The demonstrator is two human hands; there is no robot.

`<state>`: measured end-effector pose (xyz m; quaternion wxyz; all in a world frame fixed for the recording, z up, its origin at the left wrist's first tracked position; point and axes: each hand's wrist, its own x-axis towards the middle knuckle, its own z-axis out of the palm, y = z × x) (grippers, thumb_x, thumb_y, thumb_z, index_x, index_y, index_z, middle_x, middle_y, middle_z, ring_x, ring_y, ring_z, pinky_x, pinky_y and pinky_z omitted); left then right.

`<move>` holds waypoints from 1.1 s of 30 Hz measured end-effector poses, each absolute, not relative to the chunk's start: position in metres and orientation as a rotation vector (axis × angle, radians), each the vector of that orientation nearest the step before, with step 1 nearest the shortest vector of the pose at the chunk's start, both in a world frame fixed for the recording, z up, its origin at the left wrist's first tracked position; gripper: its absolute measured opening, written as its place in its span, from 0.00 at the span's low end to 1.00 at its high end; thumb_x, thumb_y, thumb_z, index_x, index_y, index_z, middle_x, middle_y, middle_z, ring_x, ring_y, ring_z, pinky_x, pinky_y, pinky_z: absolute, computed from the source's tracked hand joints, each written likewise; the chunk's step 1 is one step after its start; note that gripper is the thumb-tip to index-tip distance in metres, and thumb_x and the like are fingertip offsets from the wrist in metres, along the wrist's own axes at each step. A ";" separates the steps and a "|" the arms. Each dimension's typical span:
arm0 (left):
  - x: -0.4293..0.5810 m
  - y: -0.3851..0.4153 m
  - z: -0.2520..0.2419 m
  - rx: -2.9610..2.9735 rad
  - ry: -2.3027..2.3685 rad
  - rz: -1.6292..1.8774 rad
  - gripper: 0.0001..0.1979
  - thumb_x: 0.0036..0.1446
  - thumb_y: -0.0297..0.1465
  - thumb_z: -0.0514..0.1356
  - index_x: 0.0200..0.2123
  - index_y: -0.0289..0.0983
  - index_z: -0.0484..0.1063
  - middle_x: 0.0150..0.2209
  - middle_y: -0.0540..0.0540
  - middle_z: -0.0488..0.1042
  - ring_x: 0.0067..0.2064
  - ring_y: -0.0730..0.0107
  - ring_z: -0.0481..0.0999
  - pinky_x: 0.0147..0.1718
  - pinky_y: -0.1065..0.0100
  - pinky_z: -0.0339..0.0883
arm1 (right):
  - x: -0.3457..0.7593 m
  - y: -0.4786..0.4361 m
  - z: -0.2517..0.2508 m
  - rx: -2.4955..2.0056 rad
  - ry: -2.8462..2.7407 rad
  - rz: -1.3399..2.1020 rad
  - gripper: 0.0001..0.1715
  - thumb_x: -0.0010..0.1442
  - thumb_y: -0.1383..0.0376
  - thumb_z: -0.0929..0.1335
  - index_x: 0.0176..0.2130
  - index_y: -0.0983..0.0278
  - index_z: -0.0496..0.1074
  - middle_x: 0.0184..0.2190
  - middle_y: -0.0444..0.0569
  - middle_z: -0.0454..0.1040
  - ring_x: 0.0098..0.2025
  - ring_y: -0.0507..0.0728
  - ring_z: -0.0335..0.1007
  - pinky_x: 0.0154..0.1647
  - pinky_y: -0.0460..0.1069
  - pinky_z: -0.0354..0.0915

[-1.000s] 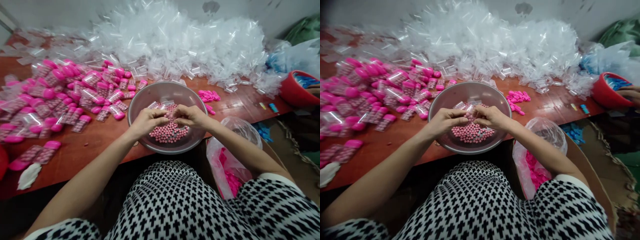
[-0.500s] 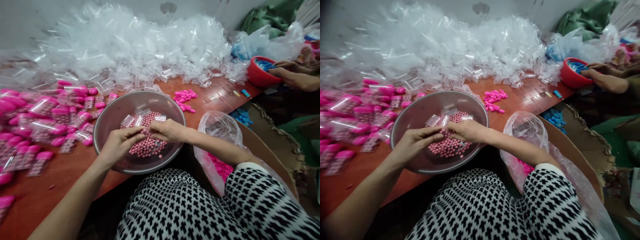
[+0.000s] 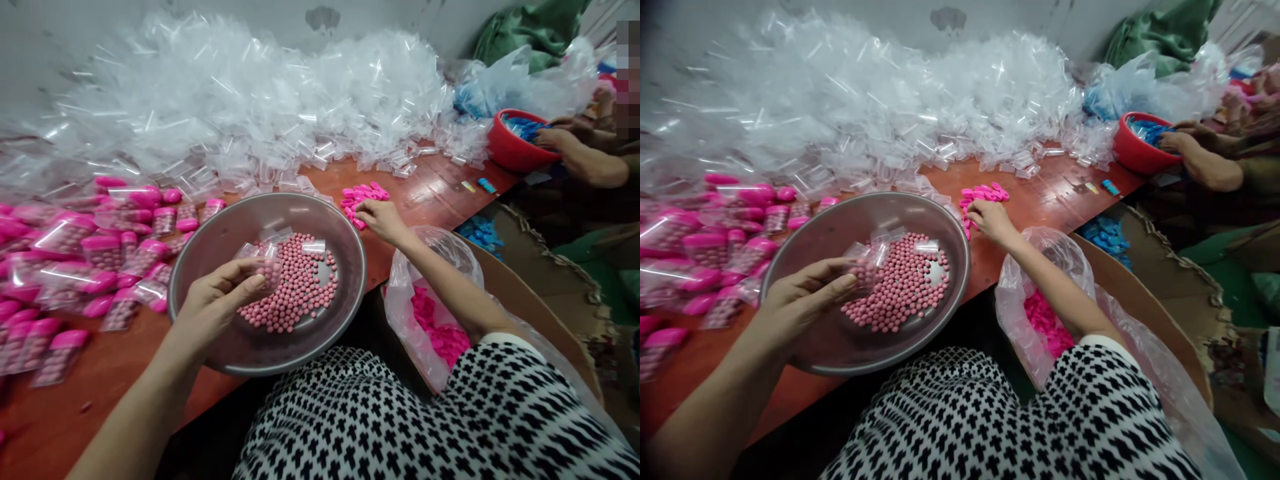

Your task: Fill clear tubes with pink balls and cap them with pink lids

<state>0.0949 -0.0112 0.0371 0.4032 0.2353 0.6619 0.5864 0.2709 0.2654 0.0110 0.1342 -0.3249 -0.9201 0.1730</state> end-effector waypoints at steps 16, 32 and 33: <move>0.100 -0.011 0.041 0.558 1.696 1.480 0.19 0.40 0.38 0.76 0.36 0.39 0.80 0.34 0.52 0.81 0.37 0.67 0.79 0.44 0.66 0.78 | 0.278 0.268 -0.022 -1.086 -2.936 0.356 0.13 0.62 0.66 0.64 0.44 0.64 0.75 0.45 0.58 0.78 0.47 0.63 0.73 0.44 0.52 0.65; 0.107 -0.015 0.036 1.073 1.685 1.507 0.21 0.48 0.44 0.69 0.41 0.36 0.82 0.42 0.43 0.83 0.44 0.57 0.81 0.48 0.59 0.75 | 0.259 0.159 0.065 -0.055 -2.337 1.193 0.15 0.58 0.59 0.73 0.45 0.61 0.77 0.39 0.48 0.79 0.39 0.54 0.75 0.42 0.50 0.71; 0.107 -0.016 0.035 1.107 1.694 1.517 0.20 0.49 0.44 0.68 0.41 0.37 0.82 0.41 0.43 0.83 0.43 0.58 0.82 0.48 0.60 0.75 | 0.253 0.149 0.066 0.009 -2.372 1.125 0.14 0.59 0.60 0.72 0.45 0.61 0.77 0.38 0.48 0.80 0.38 0.54 0.74 0.41 0.50 0.70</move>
